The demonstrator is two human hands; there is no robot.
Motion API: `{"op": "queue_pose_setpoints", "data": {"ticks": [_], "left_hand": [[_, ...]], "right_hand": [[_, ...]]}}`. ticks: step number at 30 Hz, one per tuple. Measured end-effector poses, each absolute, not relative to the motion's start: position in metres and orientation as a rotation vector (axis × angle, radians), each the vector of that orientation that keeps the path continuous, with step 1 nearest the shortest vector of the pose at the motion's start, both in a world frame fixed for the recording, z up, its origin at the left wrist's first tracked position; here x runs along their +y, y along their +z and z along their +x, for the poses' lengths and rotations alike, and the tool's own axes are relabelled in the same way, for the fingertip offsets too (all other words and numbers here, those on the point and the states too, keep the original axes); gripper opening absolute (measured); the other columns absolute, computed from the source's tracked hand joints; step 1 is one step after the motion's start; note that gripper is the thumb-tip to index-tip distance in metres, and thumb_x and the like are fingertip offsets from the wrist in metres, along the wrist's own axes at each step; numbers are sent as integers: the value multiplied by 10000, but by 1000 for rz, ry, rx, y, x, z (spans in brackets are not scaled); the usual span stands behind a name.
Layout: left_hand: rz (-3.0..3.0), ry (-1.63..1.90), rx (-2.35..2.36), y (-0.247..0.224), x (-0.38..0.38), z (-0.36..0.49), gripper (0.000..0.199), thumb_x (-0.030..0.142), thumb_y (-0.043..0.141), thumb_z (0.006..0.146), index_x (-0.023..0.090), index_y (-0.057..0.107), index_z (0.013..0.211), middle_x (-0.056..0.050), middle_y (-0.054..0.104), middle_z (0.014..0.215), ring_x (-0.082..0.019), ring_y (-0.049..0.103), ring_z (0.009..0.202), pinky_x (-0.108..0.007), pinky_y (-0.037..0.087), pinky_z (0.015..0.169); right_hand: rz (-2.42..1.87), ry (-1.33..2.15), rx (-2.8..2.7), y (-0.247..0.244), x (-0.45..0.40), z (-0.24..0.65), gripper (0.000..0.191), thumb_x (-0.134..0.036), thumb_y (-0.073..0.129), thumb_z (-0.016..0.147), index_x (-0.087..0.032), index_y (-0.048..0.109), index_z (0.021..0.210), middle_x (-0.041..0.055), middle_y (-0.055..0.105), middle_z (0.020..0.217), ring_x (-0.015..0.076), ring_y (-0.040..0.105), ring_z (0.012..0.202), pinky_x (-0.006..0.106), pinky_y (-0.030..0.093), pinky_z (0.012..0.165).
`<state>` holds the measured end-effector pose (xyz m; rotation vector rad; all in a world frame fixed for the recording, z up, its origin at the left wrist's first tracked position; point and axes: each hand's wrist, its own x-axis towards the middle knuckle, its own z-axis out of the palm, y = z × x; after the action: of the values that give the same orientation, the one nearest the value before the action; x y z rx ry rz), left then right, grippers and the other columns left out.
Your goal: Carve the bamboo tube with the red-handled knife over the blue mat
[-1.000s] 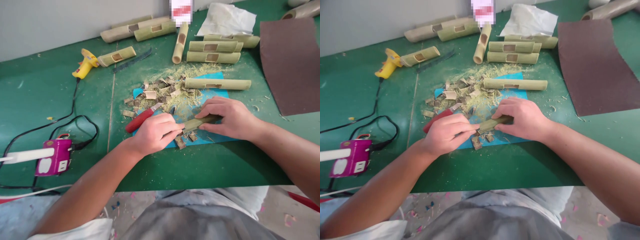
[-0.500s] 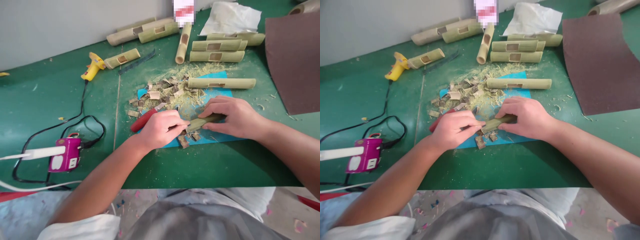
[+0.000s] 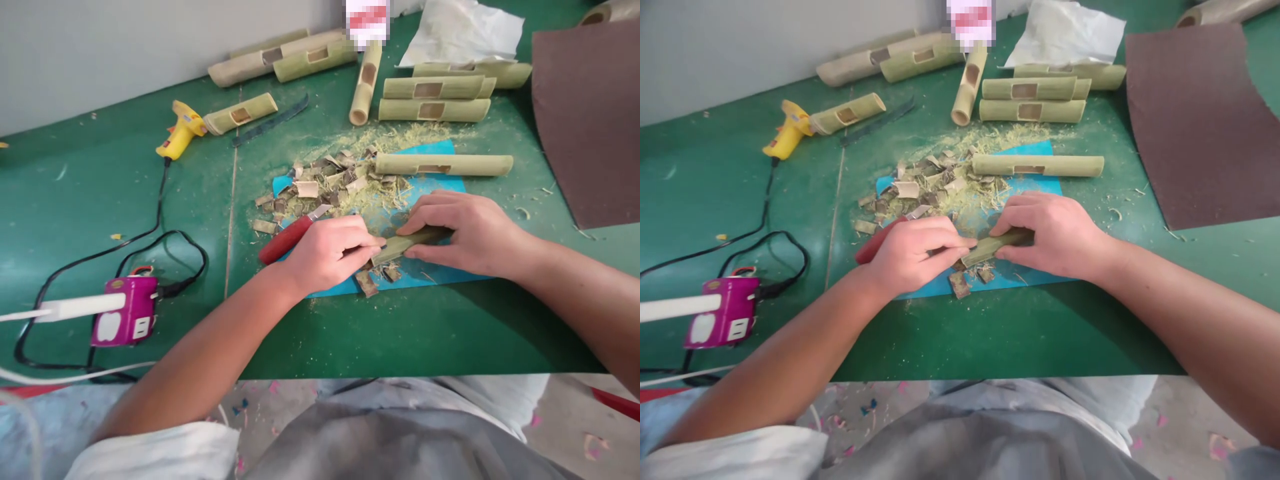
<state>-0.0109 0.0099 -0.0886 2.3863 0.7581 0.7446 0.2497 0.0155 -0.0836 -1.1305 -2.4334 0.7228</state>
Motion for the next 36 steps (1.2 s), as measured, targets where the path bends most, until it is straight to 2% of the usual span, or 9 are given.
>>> {"op": "queue_pose_setpoints", "data": {"ticks": [7,10,13,21,32,36], "left_hand": [[2819,751,665,-88,1,-12,171,167,530,968,101,683,1005,-53,636,755,-135,562,678,-262,482,632],[2991,677,681,-86,-1,-8,194,172,486,983,118,672,970,-34,594,710,-141,522,651,-274,445,599],[3090,642,676,-84,-4,-9,187,171,480,985,122,653,1035,-11,557,678,-138,501,635,-269,430,587],[2948,684,626,-89,-3,-10,195,173,483,987,107,637,1088,-27,593,735,-139,519,672,-269,450,613],[2931,679,720,-85,-4,-7,205,172,485,984,126,682,951,-28,582,698,-145,516,652,-273,442,599],[2939,711,728,-85,-5,-11,184,181,507,983,121,679,1006,-22,592,693,-132,529,644,-258,447,605]], "right_hand": [[-1121,728,-2441,-84,16,250,183,-395,618,834,-263,707,924,41,705,955,226,644,897,342,472,746],[-1127,726,-2435,-84,16,250,196,-396,615,831,-262,709,938,42,705,949,228,643,899,343,470,758],[-1135,742,-2439,-83,16,250,215,-406,617,826,-251,712,940,47,705,945,227,645,900,336,467,755],[-1137,730,-2442,-81,15,248,224,-396,611,836,-226,711,941,55,707,944,220,644,894,330,472,745],[-1130,725,-2417,-83,15,249,235,-403,613,843,-225,722,952,48,709,945,208,642,892,321,471,766],[-1152,750,-2426,-83,15,250,240,-415,622,840,-233,723,959,44,710,963,215,645,913,324,471,770]]}}
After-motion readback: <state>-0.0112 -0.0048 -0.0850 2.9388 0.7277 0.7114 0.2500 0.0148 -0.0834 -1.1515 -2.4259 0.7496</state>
